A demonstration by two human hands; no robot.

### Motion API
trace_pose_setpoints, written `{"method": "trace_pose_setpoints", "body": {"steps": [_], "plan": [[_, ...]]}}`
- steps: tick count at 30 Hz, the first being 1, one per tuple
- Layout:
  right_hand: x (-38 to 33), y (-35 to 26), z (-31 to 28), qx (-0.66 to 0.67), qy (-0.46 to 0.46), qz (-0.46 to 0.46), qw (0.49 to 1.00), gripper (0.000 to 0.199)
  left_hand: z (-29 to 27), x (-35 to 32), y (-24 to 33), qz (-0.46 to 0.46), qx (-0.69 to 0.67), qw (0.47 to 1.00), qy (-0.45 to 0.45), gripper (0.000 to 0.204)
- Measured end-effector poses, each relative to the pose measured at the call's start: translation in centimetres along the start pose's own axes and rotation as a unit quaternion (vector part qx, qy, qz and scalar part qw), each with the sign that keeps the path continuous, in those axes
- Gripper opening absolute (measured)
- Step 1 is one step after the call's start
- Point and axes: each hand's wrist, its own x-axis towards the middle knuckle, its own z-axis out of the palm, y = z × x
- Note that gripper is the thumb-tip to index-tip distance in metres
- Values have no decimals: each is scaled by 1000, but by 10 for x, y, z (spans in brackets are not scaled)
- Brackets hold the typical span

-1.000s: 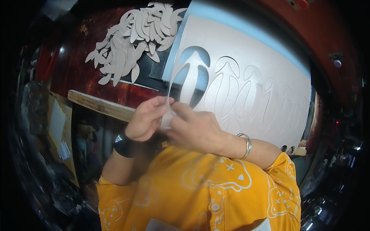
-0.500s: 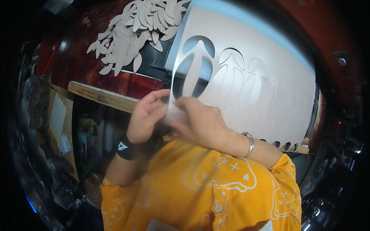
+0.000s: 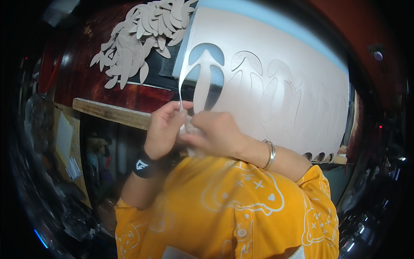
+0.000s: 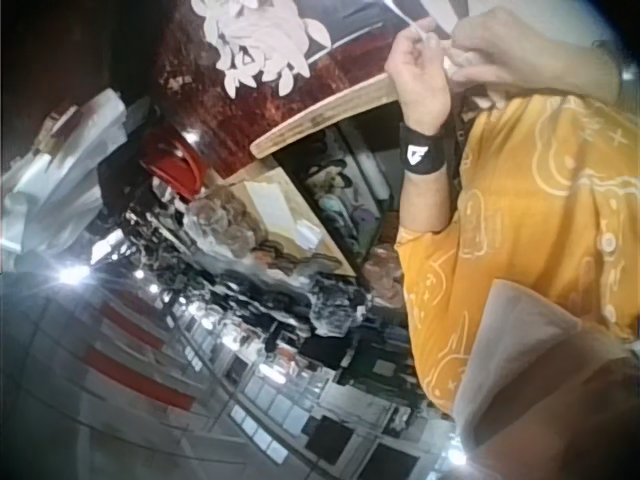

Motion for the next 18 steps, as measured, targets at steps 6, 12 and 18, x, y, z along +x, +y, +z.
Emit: {"method": "trace_pose_setpoints", "body": {"steps": [6, 12, 18], "plan": [[-9, 8, -4, 149, 113, -39, 982, 21, 10, -1, 2, 39, -26, 999, -6, 22], [-16, 6, -17, 182, 137, -21, 973, 20, 29, -12, -4, 61, -111, 992, 22, 25], [0, -1, -16, 165, 86, 56, 981, 24, 25, -21, -10, 9, -12, 999, 43, 23]]}}
